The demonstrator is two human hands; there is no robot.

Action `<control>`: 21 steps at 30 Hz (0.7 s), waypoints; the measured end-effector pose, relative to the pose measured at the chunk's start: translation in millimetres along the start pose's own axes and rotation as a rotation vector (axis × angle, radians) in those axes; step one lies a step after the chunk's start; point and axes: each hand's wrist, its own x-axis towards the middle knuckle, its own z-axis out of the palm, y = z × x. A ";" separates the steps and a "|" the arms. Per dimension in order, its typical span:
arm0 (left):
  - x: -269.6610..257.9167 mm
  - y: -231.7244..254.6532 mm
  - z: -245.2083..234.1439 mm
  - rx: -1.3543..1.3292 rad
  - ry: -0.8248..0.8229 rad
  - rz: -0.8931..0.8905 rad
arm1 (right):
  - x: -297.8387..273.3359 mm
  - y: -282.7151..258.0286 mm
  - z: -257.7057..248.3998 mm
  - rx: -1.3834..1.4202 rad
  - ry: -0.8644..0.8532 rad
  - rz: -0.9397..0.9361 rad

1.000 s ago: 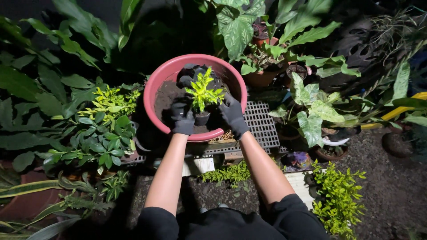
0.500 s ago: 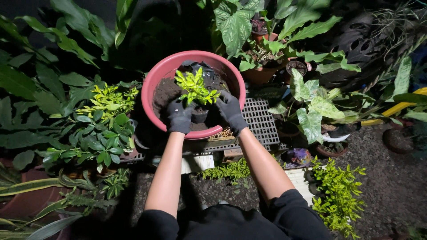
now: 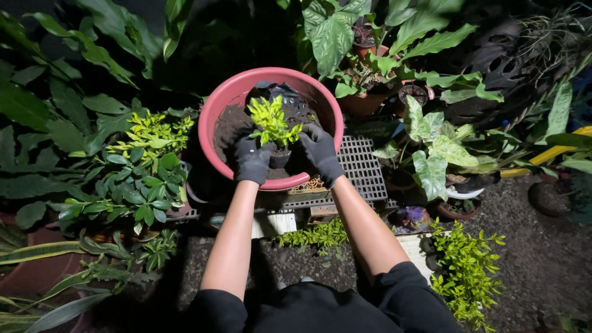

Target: Planting a small green plant into a red pot filled with soil and a liner.

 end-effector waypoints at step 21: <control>-1.9 10.2 2.5 -0.123 -0.010 -0.059 | 5.4 17.5 -2.8 -0.436 0.031 -0.472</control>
